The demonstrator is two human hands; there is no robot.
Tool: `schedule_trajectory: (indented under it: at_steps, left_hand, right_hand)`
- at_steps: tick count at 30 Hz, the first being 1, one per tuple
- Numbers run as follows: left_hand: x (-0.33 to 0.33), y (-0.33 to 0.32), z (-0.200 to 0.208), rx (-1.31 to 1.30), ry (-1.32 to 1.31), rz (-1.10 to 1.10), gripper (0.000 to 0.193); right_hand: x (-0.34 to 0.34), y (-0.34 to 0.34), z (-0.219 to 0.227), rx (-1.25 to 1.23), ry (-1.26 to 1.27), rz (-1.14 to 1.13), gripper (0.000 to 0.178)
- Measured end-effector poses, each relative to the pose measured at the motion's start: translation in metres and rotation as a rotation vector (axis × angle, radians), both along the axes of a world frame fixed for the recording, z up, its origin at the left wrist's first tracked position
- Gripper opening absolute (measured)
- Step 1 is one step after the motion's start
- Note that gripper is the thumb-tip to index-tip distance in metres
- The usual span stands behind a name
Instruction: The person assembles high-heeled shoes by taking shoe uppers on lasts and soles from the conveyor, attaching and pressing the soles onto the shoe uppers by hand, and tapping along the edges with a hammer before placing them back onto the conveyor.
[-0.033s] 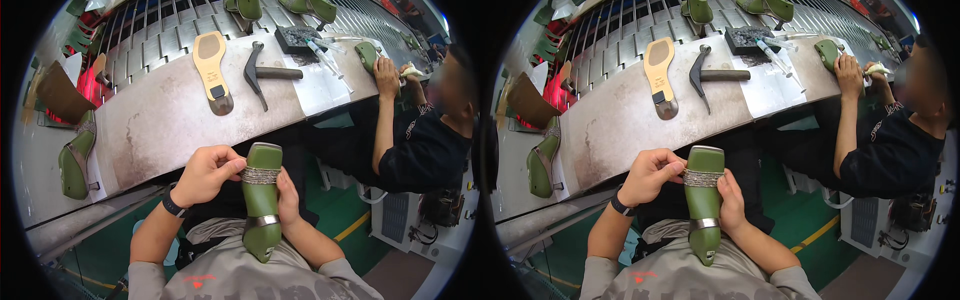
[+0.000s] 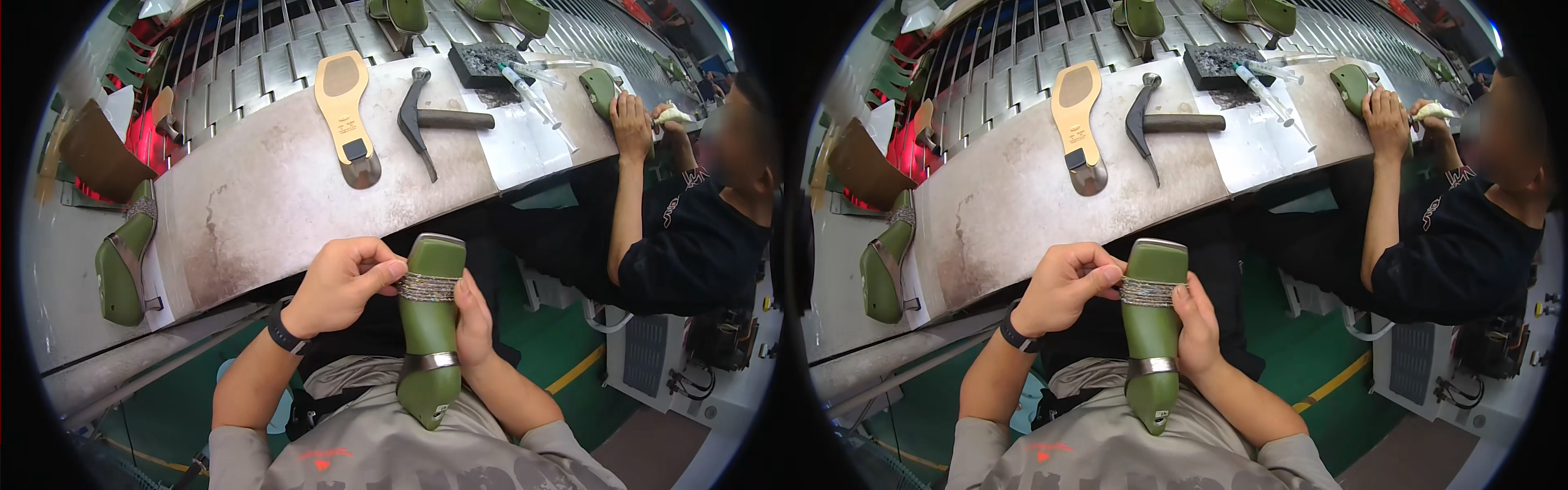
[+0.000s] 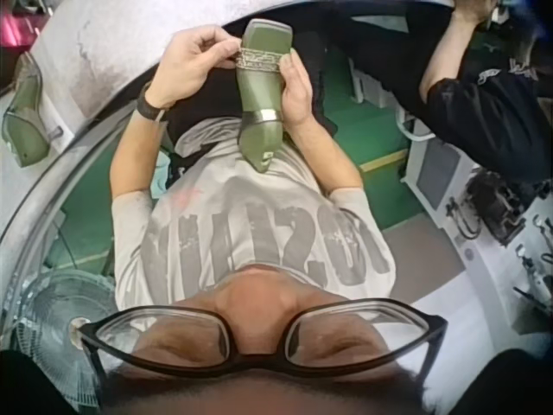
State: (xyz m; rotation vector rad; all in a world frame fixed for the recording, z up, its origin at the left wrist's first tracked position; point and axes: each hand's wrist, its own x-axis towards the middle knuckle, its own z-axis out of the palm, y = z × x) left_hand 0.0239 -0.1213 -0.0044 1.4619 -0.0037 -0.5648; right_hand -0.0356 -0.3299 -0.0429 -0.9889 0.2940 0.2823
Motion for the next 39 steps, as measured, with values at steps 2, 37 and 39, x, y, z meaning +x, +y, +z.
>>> schedule_trajectory:
  at_steps: [2, 37, 39]
  left_hand:
    - [0.004, -0.005, 0.002, 0.007, -0.001, -0.011, 0.021]
    - [-0.048, -0.041, 0.012, 0.130, -0.168, -0.156, 0.081]
    - [-0.050, -0.040, 0.010, 0.233, -0.265, -0.093, 0.076]
  right_hand:
    - [0.011, -0.013, 0.012, 0.125, 0.014, 0.097, 0.038]
    - [0.046, -0.041, 0.053, 0.033, -0.256, 0.098, 0.111]
    - [0.043, -0.044, 0.052, 0.040, -0.258, 0.105, 0.103]
